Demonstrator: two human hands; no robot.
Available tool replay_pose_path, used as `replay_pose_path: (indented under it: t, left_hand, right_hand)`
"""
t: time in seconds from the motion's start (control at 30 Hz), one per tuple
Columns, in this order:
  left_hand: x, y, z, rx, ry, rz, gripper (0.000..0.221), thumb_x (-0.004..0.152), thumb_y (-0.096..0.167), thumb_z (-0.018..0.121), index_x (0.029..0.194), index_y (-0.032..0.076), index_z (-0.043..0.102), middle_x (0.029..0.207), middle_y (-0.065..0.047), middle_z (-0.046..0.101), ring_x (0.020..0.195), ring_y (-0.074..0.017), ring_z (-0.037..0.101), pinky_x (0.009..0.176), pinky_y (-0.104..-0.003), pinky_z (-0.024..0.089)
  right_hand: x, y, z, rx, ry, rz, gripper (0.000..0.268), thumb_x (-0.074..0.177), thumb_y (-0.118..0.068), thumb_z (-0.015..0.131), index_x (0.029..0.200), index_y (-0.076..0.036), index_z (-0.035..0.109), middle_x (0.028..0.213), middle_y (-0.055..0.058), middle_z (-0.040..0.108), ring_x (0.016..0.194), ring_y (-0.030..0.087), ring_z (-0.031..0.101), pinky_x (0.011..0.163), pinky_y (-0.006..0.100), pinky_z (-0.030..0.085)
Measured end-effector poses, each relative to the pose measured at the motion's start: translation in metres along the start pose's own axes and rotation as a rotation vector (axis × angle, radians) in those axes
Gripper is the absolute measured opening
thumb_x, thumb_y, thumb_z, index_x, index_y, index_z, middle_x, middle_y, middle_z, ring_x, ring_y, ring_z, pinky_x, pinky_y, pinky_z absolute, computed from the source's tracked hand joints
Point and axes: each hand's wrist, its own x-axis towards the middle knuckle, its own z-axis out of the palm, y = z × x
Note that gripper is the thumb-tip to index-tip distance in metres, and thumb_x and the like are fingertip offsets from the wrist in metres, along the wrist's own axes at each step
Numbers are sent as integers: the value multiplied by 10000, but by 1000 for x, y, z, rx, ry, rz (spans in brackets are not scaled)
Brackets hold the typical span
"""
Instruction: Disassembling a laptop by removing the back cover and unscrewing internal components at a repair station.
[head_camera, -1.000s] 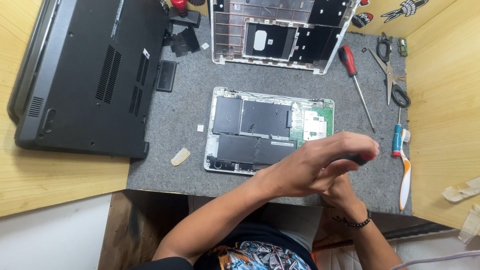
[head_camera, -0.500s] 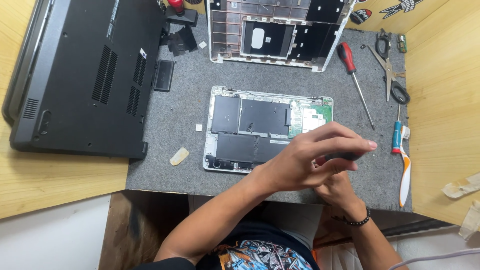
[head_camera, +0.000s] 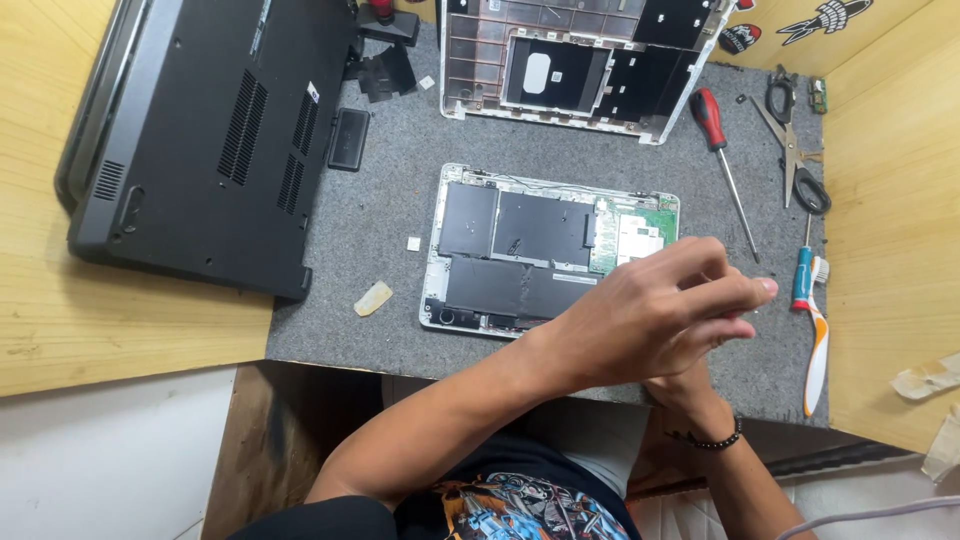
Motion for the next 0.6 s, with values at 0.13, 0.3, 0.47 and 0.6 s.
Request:
replay_pose_path:
  t: [0.13, 0.3, 0.47, 0.6]
  left_hand:
    - [12, 21, -12, 113, 119, 14, 214, 1018, 255, 664, 1086, 102, 531, 995, -99, 396, 831, -265, 484, 678, -395, 465]
    - [7, 23, -20, -295, -55, -52, 228, 1028, 58, 599, 1230, 150, 543, 1573, -87, 486, 1467, -310, 606, 1259, -430, 529]
    - [-1, 4, 0, -82, -98, -34, 513, 1106, 307, 739, 1529, 346, 452, 1275, -25, 554, 1055, -195, 568, 1026, -354, 555]
    - [10, 11, -11, -16, -67, 14, 351, 1020, 407, 673, 1310, 233, 576, 1144, -72, 455, 950, -243, 521, 894, -390, 511]
  right_hand:
    - [5, 7, 4, -12, 8, -8, 92, 822, -68, 630, 799, -19, 556, 727, 108, 570, 673, 251, 521, 606, 387, 407]
    - [12, 8, -1, -19, 5, -17, 89, 824, -71, 632, 814, -17, 561, 743, 112, 575, 687, 256, 529, 612, 390, 414]
    - [22, 8, -1, -33, 27, -28, 89, 825, -73, 634, 830, -15, 566, 758, 117, 581, 700, 262, 537, 618, 392, 421]
    - [35, 15, 5, -41, 43, -45, 90, 826, -75, 635, 842, -14, 570, 771, 120, 586, 711, 267, 543, 623, 395, 427]
